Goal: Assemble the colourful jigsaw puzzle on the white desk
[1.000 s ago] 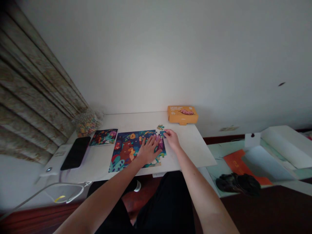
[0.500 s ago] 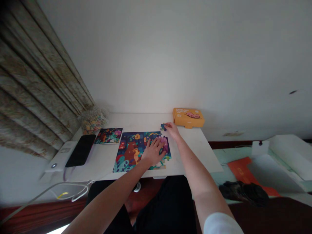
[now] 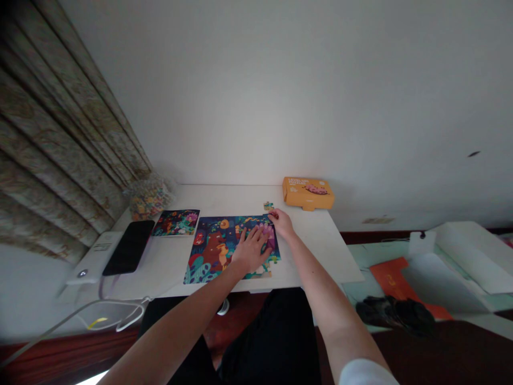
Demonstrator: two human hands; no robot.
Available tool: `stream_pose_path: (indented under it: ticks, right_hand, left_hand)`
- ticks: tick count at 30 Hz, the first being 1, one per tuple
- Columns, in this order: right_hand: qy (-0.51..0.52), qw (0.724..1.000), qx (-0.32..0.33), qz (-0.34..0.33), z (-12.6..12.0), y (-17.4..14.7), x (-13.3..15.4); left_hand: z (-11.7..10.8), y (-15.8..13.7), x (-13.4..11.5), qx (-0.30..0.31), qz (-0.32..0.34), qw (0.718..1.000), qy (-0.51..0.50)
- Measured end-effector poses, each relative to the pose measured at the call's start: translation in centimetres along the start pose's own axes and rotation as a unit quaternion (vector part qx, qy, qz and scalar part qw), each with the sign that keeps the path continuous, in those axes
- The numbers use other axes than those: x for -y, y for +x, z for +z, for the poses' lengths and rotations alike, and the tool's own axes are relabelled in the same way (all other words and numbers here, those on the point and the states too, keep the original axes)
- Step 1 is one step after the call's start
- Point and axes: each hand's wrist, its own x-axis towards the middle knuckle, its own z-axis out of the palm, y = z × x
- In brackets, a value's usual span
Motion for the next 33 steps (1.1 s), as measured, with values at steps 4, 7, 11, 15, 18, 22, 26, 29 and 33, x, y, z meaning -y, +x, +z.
stream_pose_path:
  ticks: [4, 7, 11, 15, 18, 22, 26, 29, 33]
  right_hand:
    - [-0.075, 0.995, -0.037, -0.051, 0.3, -1.0, 0.3]
    - [-0.086, 0.991, -0.058, -0.087, 0.2, -2.1, 0.5]
    - [-0.139, 0.977, -0.017, -0.160, -0.2, -4.4, 0.8]
    - [-0.240, 0.953, 0.069, -0.169, -0.4, -6.5, 1.1]
    - [-0.263, 0.948, 0.097, -0.153, -0.4, -6.9, 1.3]
    - [-0.255, 0.951, 0.092, -0.150, -0.4, -7.0, 1.3]
    - [-0.210, 0.961, 0.065, -0.168, -0.2, -6.4, 0.4]
    - [-0.145, 0.977, 0.009, -0.156, -0.1, -4.5, -0.6]
    - [-0.138, 0.985, -0.066, -0.085, 0.4, -0.5, -1.1]
  left_hand:
    - [0.2, 0.0, 0.0, -0.007, -0.002, 1.000, -0.002]
    - [0.2, 0.0, 0.0, -0.010, 0.000, 1.000, -0.001]
    - [0.0, 0.0, 0.0, -0.004, 0.001, 1.000, 0.009]
    - [-0.2, -0.1, -0.1, -0.001, 0.006, 1.000, 0.024]
    - [-0.2, -0.1, -0.1, 0.001, 0.005, 1.000, 0.029]
    - [-0.1, -0.1, -0.1, 0.004, 0.005, 1.000, 0.029]
    - [0.0, -0.1, 0.0, 0.000, 0.005, 1.000, 0.028]
    - [0.0, -0.1, -0.1, -0.004, 0.003, 1.000, 0.023]
    - [-0.2, -0.1, -0.2, -0.010, 0.001, 1.000, 0.015]
